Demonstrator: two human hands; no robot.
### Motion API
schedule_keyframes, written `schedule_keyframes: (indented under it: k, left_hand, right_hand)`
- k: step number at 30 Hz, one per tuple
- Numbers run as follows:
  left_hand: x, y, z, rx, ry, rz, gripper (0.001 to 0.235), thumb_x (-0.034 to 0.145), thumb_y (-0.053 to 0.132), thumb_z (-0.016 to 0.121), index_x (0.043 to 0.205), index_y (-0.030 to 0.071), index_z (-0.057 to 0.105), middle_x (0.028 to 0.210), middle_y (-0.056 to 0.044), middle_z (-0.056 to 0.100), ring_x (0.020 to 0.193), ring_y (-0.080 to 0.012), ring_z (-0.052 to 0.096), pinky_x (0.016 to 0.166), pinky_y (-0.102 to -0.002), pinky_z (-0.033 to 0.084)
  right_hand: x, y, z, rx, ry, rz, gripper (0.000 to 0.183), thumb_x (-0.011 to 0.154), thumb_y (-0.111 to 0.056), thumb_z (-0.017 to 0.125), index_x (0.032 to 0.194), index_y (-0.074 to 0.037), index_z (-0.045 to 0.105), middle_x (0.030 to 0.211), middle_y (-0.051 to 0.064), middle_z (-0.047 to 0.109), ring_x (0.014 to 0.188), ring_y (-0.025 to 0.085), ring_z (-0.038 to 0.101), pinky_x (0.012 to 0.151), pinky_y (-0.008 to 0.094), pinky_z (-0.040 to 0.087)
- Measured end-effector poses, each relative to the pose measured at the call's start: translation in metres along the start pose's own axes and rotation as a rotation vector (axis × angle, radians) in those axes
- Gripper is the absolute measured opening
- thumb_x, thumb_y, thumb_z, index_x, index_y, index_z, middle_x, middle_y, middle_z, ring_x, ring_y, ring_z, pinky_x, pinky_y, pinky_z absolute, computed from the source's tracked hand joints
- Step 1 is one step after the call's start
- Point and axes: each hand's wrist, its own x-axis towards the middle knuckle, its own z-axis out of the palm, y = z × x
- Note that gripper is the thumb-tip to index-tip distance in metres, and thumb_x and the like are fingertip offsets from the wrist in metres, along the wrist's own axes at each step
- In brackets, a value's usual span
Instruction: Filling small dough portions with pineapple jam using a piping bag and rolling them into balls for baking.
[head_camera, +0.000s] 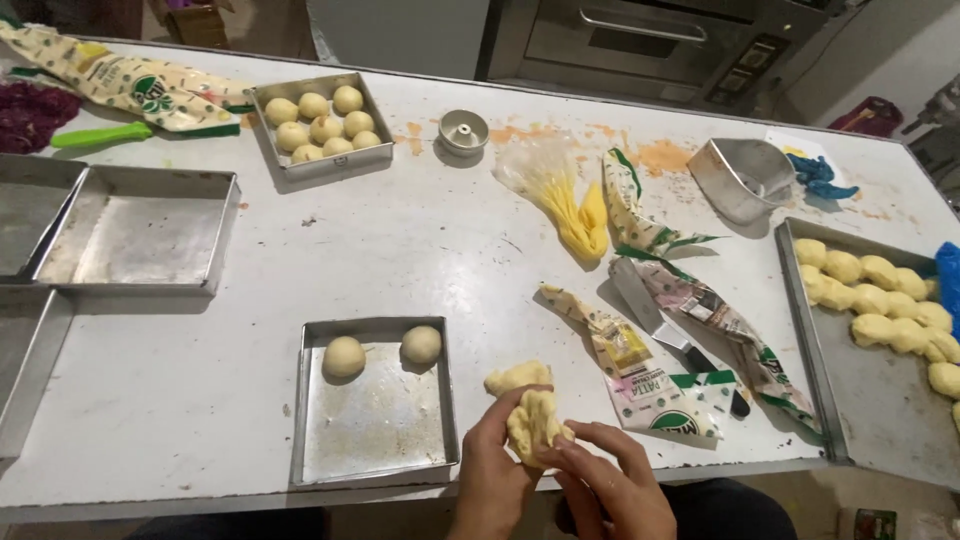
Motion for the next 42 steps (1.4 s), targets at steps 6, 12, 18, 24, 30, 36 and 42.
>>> schedule_keyframes:
  k: [6,12,18,24,30,36,42]
  left_hand:
    - [-0.005,-0.012,0.0,-0.066,0.064,-0.077,0.052,0.068,-0.003,0.088,0.115,0.019,0.078,0.116,-0.004,0.085,0.105,-0.0124,0.075,0.086,-0.024,0.06]
    - [-0.005,-0.013,-0.01,-0.152,-0.009,-0.074,0.061,0.073,-0.007,0.081,0.128,0.018,0.069,0.14,-0.012,0.073,0.129,-0.021,0.069,0.102,-0.029,0.056]
    - [-0.006,0.005,-0.027,-0.13,-0.011,-0.051,0.061,0.073,-0.008,0.081,0.127,0.018,0.068,0.134,-0.008,0.075,0.126,-0.0174,0.069,0.104,-0.026,0.05]
    - [-0.008,0.029,-0.047,0.125,0.006,-0.05,0.063,0.072,-0.004,0.079,0.13,0.02,0.068,0.13,0.0,0.078,0.123,-0.014,0.07,0.101,-0.027,0.053]
    - [0.0,0.051,-0.07,0.252,0.031,-0.036,0.062,0.072,0.003,0.073,0.129,0.026,0.071,0.114,0.004,0.08,0.104,-0.0099,0.07,0.09,-0.023,0.05]
    - [0.019,0.066,-0.09,0.365,-0.001,0.059,0.063,0.074,0.002,0.071,0.133,0.025,0.066,0.122,0.007,0.076,0.105,-0.011,0.069,0.087,-0.025,0.05]
    - [0.03,0.051,-0.101,0.271,0.079,0.075,0.066,0.071,-0.003,0.07,0.132,0.023,0.067,0.127,0.008,0.075,0.109,-0.0089,0.067,0.091,-0.021,0.049]
  right_hand:
    - [-0.001,0.005,0.018,-0.076,0.245,-0.065,0.047,0.082,-0.009,0.081,0.126,-0.013,0.066,0.123,0.01,0.068,0.104,0.021,0.074,0.087,0.031,0.066]
    - [0.018,0.017,-0.007,-0.008,0.058,0.119,0.046,0.097,-0.043,0.049,0.133,-0.02,0.067,0.148,0.011,0.064,0.141,0.027,0.057,0.118,0.041,0.038]
    - [0.102,0.11,-0.02,-0.484,-0.396,0.608,0.072,0.097,-0.051,0.053,0.153,-0.007,0.04,0.156,0.016,0.044,0.142,0.035,0.044,0.111,0.055,0.043]
    - [0.095,0.193,0.028,-0.447,-0.348,0.512,0.091,0.085,-0.049,0.077,0.15,-0.001,0.035,0.145,0.028,0.04,0.118,0.048,0.056,0.091,0.057,0.053]
    - [0.094,0.221,0.02,-0.431,-0.547,0.31,0.036,0.103,-0.042,0.057,0.108,-0.008,0.045,0.095,0.02,0.072,0.071,0.032,0.064,0.057,0.045,0.044]
    - [0.084,0.25,0.022,-0.708,-0.604,0.036,0.035,0.101,-0.042,0.053,0.101,-0.007,0.058,0.076,0.013,0.074,0.059,0.033,0.07,0.052,0.047,0.057]
    - [0.129,0.143,-0.011,-0.787,-0.826,0.459,0.081,0.097,-0.023,0.061,0.162,-0.015,0.013,0.133,0.01,0.058,0.113,0.023,0.063,0.096,0.035,0.064]
